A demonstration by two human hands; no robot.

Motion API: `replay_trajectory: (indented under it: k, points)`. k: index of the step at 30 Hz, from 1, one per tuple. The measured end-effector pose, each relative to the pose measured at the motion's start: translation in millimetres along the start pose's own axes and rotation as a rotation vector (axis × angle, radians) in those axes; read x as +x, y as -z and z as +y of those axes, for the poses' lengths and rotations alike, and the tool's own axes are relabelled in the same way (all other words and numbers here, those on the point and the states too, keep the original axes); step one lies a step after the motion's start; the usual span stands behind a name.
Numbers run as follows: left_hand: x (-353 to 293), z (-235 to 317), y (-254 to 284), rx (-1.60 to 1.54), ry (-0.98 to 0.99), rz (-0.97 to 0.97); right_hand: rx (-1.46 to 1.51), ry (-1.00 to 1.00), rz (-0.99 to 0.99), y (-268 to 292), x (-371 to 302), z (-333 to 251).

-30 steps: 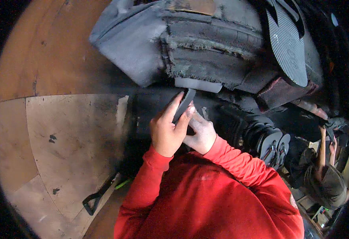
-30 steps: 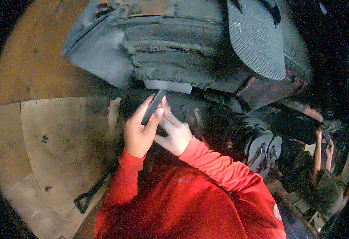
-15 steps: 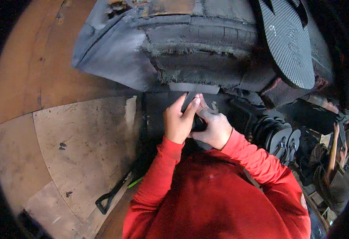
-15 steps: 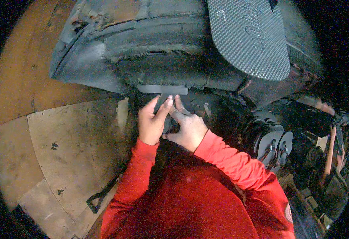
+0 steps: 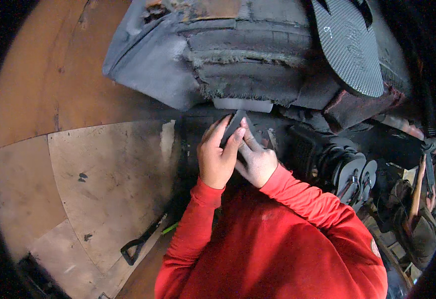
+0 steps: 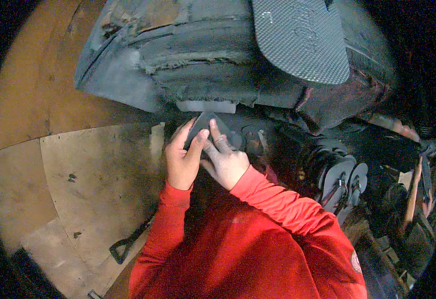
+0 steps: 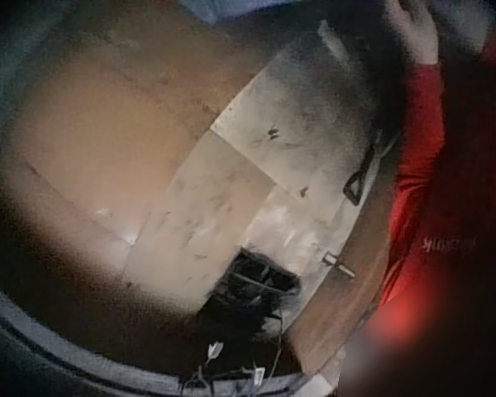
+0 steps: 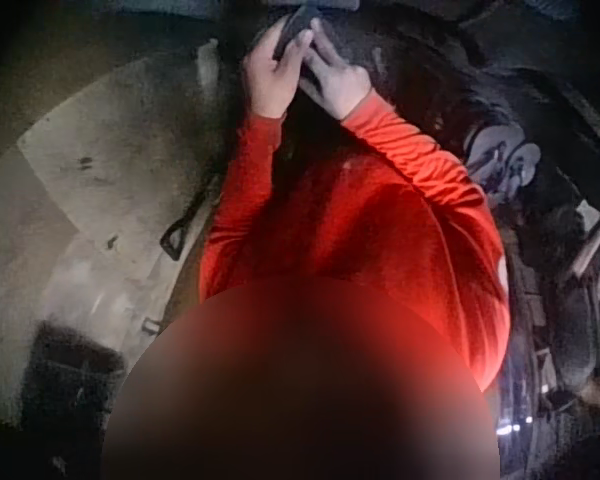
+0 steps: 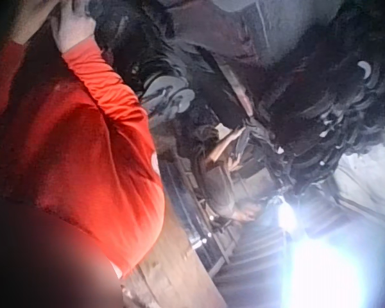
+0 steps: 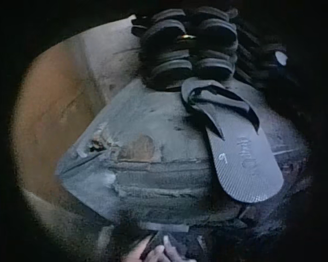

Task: The person repeatedly picks up a flip-flop sole and strap, aligns the strap into the sole, and presses them together. The person handles multiple flip-flops one at a time, inspecting the fit and pressing the parts together before placing them aside.

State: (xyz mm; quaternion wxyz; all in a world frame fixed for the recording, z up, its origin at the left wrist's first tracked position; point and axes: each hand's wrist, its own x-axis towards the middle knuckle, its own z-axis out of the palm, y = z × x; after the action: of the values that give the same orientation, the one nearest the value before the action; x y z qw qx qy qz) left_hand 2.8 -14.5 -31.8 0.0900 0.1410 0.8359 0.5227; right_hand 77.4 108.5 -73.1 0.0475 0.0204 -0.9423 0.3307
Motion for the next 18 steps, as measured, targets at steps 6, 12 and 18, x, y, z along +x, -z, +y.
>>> replay_trajectory:
  k: [6, 12, 18]
  points:
    - [19.7, -1.3, -23.3, -0.063, 0.168, -0.099, 0.062, -0.142, -0.130, 12.7, -0.8, 6.2]
    - [-22.5, 16.7, -29.1, -0.544, 0.188, 0.178, -0.323, 0.186, -0.082, 44.6, 0.5, 11.9]
    - [-40.3, 46.1, -6.6, -0.514, 0.094, 0.331, -0.313, 0.384, -0.081, 67.2, 17.5, -9.8]
